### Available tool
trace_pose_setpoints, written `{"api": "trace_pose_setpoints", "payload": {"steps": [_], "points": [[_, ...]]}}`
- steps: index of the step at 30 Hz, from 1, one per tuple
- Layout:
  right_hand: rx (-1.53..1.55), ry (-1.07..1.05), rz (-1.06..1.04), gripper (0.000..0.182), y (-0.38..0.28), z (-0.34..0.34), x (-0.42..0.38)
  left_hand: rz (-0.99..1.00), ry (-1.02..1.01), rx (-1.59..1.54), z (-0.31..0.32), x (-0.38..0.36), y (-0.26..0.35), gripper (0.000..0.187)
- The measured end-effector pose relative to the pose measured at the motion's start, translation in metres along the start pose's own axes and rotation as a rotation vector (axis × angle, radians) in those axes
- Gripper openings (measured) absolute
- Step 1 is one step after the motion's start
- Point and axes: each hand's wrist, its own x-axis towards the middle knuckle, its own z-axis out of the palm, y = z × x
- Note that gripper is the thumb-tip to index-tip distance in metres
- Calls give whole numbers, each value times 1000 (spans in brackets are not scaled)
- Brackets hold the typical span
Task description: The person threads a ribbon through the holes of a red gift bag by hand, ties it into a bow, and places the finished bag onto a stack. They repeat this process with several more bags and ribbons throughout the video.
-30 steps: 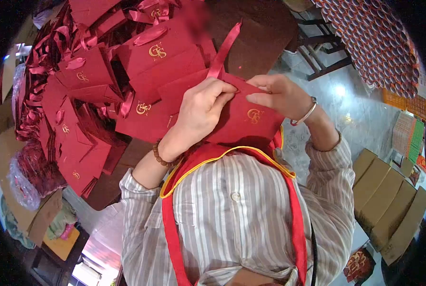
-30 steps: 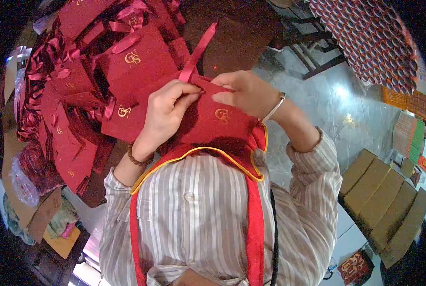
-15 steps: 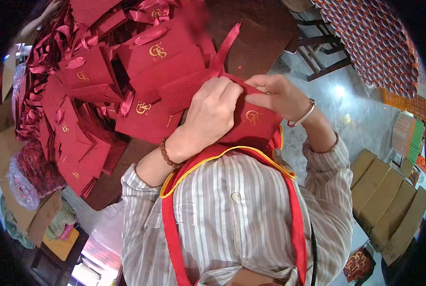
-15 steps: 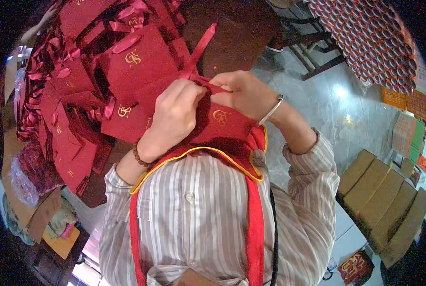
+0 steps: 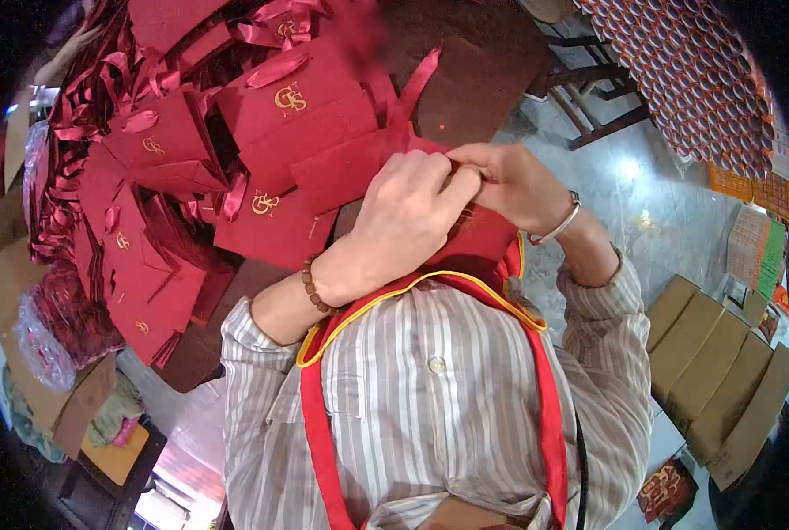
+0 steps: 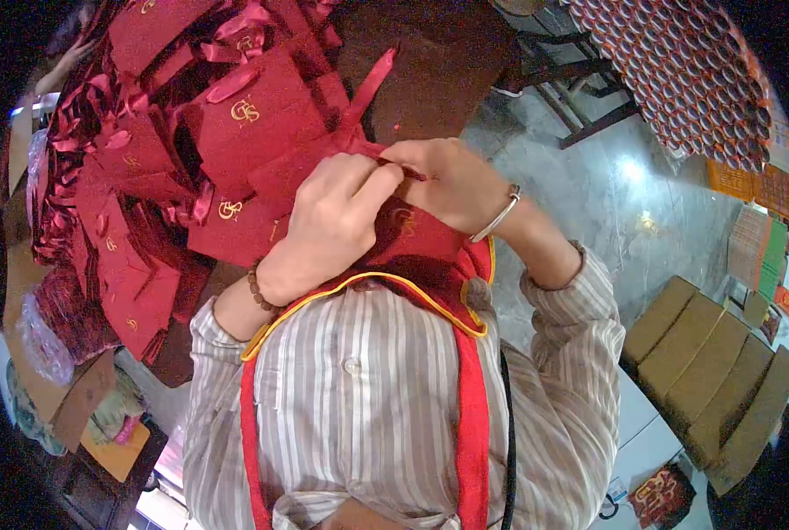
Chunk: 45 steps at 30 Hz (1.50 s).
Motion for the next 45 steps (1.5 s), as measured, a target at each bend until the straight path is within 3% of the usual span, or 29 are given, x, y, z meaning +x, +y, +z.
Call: {"api": "trace_pose_setpoints", "payload": {"steps": [5,7,19,24,26,30,32,33,34,36,37,39,42,45], "points": [[52,-7,62,28,-7,2,0,-48,1,-117,0,-2,-7,19],[-83,22,12,28,-13,1,1,-42,12,-132,1,-2,-5,18],[-181,48,-104,27,-10,1,1,69,-25,31,-2,-1,-3,11],[-109,-101,39,25,-20,-4,2,-248,-128,-403,-12,7,-11,14],[-145,-134,96,25,-18,-7,2,-174,-95,-296,-10,7,-9,12],[41,-104,9,26,8,-9,2,-277,-79,-366,-12,7,-9,24],[-5,-118,120,27,4,-14,2,-285,-55,-390,-17,10,-18,25],[125,-117,179,27,8,-12,2,-313,-33,-433,-17,9,-22,22],[126,-119,178,27,9,-12,2,-314,-34,-431,-17,9,-25,22],[-71,-60,-24,24,10,-12,2,-253,-74,-369,-19,8,-28,10],[-70,-59,-25,24,9,-12,2,-297,-61,-384,-16,7,-26,5],[93,-99,216,25,4,-12,2,-261,-61,-370,-11,6,-26,5],[63,-67,118,26,10,-11,2,-218,-31,-367,0,2,-25,6],[19,-97,123,28,-8,-11,1,-76,32,-151,6,0,-26,17]]}}
